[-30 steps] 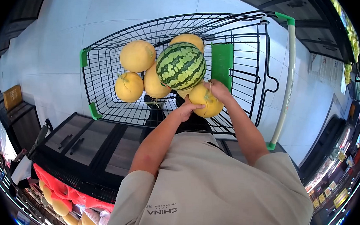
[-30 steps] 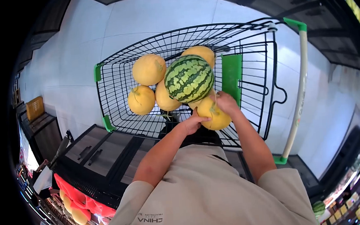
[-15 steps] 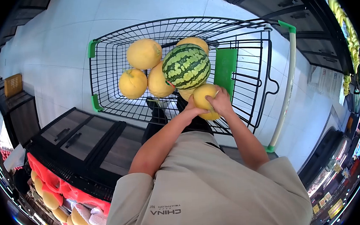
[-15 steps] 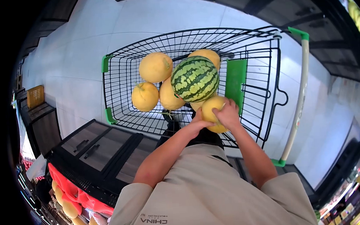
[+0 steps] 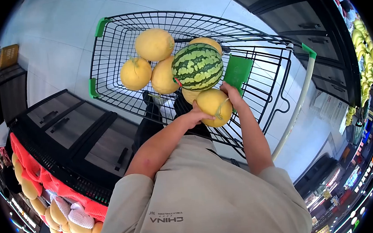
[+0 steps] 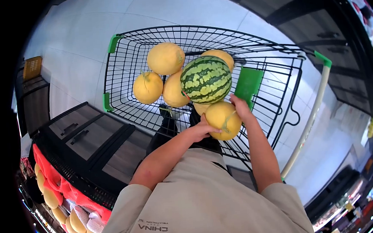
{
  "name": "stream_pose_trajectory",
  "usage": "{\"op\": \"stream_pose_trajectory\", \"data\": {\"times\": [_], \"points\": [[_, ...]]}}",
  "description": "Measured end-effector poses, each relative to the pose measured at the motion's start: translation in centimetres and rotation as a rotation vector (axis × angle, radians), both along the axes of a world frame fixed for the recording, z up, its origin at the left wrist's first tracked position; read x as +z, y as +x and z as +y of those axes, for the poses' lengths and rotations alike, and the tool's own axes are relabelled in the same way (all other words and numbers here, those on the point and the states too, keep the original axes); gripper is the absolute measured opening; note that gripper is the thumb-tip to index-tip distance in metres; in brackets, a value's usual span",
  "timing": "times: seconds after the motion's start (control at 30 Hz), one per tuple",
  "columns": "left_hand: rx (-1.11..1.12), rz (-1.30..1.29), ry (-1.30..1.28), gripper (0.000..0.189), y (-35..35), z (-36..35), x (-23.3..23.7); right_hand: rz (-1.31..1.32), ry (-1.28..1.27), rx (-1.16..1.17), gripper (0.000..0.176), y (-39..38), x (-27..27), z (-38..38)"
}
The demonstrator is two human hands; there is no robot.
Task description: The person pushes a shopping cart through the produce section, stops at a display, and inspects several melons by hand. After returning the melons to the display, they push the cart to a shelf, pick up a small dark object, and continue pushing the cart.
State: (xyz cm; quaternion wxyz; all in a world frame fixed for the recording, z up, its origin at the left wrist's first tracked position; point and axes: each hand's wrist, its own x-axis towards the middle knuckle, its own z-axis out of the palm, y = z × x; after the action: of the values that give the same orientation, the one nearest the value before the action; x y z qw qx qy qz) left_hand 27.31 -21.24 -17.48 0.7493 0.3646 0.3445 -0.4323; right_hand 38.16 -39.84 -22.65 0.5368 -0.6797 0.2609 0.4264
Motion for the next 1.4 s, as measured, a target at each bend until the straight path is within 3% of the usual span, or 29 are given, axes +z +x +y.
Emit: {"op": "stream_pose_trajectory", "data": {"times": [0.07,0.13,0.2,0.27,0.4,0.47,0.6,0.73,0.8,0.93,1.0,1.13,1.2,1.23,1.33,1.4], "points": [[-0.082,0.127,-0.017,0.111,-0.2,0.3,-1.3,0.064,0.029,-0.064,0.033,0.8,-2.2,-0.8],[-0.057,0.133,-0.021,0.111,-0.8,0.0,-2.2,-0.049,-0.118,0.445,0.029,1.4,-3.5,-1.0],[-0.034,0.134,-0.026,0.110,-0.8,0.0,-1.9,-0.134,-0.162,0.589,0.024,1.2,-6.0,-1.3],[-0.051,0.101,-0.063,0.111,-0.4,0.2,-0.7,-0.350,-0.098,0.878,0.025,1.3,-7.6,-1.6],[0.015,-0.056,-0.032,0.110,-2.4,-1.3,-4.0,-0.176,-0.010,0.806,0.027,1.8,-7.5,-0.7],[-0.113,-0.124,0.067,0.108,-1.9,-1.1,-3.6,0.277,-0.056,0.443,0.029,2.6,-5.5,0.7],[-0.123,-0.225,0.177,0.104,-2.6,-1.8,-4.7,0.390,-0.006,0.360,0.033,2.9,-6.1,1.0],[-0.149,-0.173,0.232,0.104,-1.4,-1.1,-2.2,0.456,0.005,0.343,0.035,3.2,-1.4,3.4],[-0.164,-0.171,0.123,0.103,-1.0,-0.5,-2.6,0.440,0.009,0.358,0.036,3.2,-2.8,2.8],[-0.046,-0.250,0.213,0.101,-2.2,-0.9,-3.4,0.464,0.021,0.366,0.038,2.9,-0.2,2.8],[0.031,-0.434,0.126,0.098,-2.3,-1.1,-3.3,0.503,0.106,0.370,0.040,3.0,1.0,2.0],[-0.012,-0.541,0.049,0.097,-0.4,1.6,4.8,0.296,0.078,0.482,0.043,2.7,6.3,1.5],[-0.049,-0.243,0.038,0.098,-0.3,2.1,7.2,0.180,0.169,0.448,0.046,2.6,9.0,1.3],[-0.042,-0.250,0.051,0.098,-0.5,2.0,7.8,0.153,0.160,0.429,0.049,2.5,10.3,1.2],[0.025,-0.397,0.099,0.101,-0.9,1.2,8.9,0.104,0.107,0.421,0.049,3.2,11.4,0.0],[0.253,-0.630,0.104,0.104,-1.7,0.2,8.8,0.009,0.174,0.410,0.052,3.7,11.9,-1.0]]}}
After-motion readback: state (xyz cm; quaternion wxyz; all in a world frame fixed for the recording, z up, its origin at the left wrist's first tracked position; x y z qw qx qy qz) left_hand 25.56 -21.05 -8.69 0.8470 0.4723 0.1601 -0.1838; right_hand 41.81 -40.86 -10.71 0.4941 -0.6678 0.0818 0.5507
